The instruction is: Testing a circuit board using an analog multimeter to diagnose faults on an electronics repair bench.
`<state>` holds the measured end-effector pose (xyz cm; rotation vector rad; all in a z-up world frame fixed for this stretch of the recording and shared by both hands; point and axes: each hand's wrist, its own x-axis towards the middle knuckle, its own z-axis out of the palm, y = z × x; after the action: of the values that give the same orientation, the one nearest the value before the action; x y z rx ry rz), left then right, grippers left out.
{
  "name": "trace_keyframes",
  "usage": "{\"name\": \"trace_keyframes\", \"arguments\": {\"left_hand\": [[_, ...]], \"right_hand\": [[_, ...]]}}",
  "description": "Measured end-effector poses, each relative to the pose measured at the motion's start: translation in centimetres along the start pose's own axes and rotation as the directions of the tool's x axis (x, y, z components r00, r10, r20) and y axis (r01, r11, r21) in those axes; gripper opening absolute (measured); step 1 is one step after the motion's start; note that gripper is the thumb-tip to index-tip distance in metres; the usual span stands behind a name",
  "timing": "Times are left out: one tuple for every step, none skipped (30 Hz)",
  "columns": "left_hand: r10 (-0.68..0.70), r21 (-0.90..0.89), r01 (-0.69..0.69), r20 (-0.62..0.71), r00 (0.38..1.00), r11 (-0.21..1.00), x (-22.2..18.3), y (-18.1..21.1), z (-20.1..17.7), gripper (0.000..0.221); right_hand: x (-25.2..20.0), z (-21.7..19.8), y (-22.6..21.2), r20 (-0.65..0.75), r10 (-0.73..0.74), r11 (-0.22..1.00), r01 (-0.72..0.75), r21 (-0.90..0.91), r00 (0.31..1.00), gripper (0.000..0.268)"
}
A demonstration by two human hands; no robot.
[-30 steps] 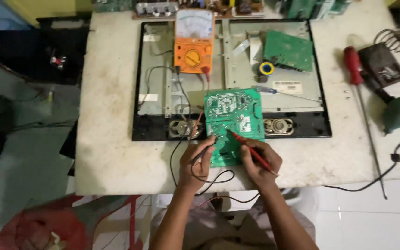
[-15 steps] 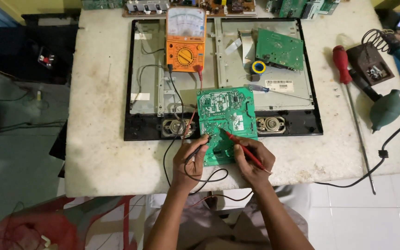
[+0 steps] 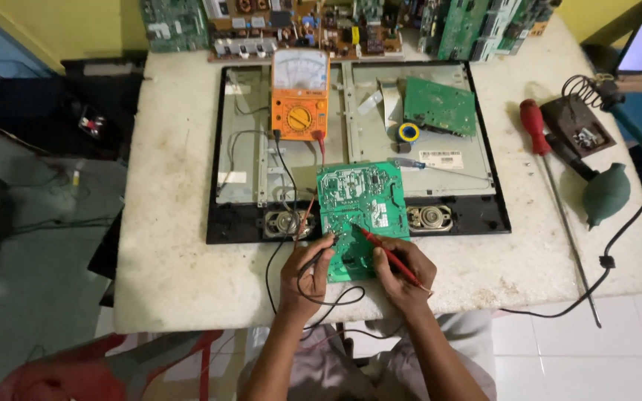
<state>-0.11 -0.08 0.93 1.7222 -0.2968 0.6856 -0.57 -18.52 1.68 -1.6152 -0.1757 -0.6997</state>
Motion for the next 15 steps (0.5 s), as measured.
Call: {"name": "trace_keyframes", "arguments": {"left_hand": [[0.008, 0.000, -0.008, -0.003, 1.000, 1.000, 0.0, 0.1, 0.0, 0.017], [-0.002, 0.006, 0.002, 0.007, 1.000, 1.000, 0.0, 0.2, -0.1, 0.017], [-0.013, 0.013, 0.013, 0.013, 1.000, 1.000, 0.0, 0.2, -0.1, 0.017], [-0.006, 0.014, 0.006, 0.007, 1.000, 1.000, -0.1, 0.3, -0.2, 0.017], [-0.087, 0.082, 0.080, 0.085, 0.993, 0.993, -0.2, 0.4, -0.5, 0.024], [-0.172, 0.155, 0.148, 0.156, 0.973, 0.977, -0.3, 0.4, -0.8, 0.033], [-0.167, 0.160, 0.144, 0.146, 0.975, 0.977, -0.2, 0.5, -0.9, 0.033], [-0.145, 0.128, 0.127, 0.149, 0.978, 0.984, 0.0, 0.5, -0.9, 0.031], [-0.127, 0.094, 0.114, 0.157, 0.979, 0.989, -0.1, 0.7, -0.9, 0.029], [-0.127, 0.098, 0.113, 0.154, 0.980, 0.989, 0.4, 0.3, -0.8, 0.029], [-0.114, 0.122, 0.097, 0.139, 0.984, 0.988, 0.1, 0.2, -0.8, 0.029], [-0.100, 0.146, 0.081, 0.125, 0.987, 0.986, -0.3, 0.0, -0.6, 0.028], [-0.121, 0.142, 0.102, 0.132, 0.984, 0.985, -0.4, -0.2, -0.4, 0.028], [-0.084, 0.071, 0.079, 0.066, 0.994, 0.994, -0.5, -0.3, -0.2, 0.022], [-0.044, 0.003, 0.044, -0.003, 0.999, 0.999, -0.2, -0.6, 0.0, 0.018]], "right_hand": [[0.1, 0.0, -0.2, -0.001, -0.008, 1.000, 0.008, 0.004, 1.000, 0.012], [0.1, 0.1, -0.4, -0.001, -0.002, 1.000, 0.002, -0.017, 1.000, 0.012], [0.3, 0.2, -0.5, 0.001, 0.003, 0.999, -0.002, -0.038, 1.000, 0.012], [0.1, 0.1, -0.9, 0.004, -0.006, 0.999, 0.006, -0.033, 1.000, 0.012], [0.1, 0.1, -1.2, 0.019, 0.011, 0.990, -0.008, -0.138, 1.000, 0.011], [0.0, 0.2, -1.5, 0.033, 0.028, 0.970, -0.019, -0.242, 0.999, 0.014], [0.0, 0.1, -1.3, 0.039, 0.022, 0.972, -0.012, -0.233, 0.999, 0.014], [0.1, 0.1, -1.1, 0.049, -0.008, 0.969, 0.020, -0.247, 0.999, 0.014], [-0.1, -0.1, -1.0, 0.056, -0.032, 0.963, 0.045, -0.264, 0.998, 0.014], [0.4, 0.3, -1.1, 0.058, -0.032, 0.965, 0.046, -0.259, 0.998, 0.014], [0.1, 0.3, -1.5, 0.015, 0.033, 0.956, -0.027, -0.291, 0.999, 0.015], [-0.2, 0.3, -1.7, -0.029, 0.096, 0.942, -0.100, -0.321, 0.995, 0.015], [-0.2, -0.1, -1.3, -0.028, 0.114, 0.935, -0.117, -0.335, 0.993, 0.015], [-0.2, -0.4, -0.8, 0.001, 0.052, 0.978, -0.051, -0.204, 0.999, 0.013], [0.0, -0.6, -0.2, 0.016, -0.018, 0.998, 0.019, -0.062, 1.000, 0.014]]}}
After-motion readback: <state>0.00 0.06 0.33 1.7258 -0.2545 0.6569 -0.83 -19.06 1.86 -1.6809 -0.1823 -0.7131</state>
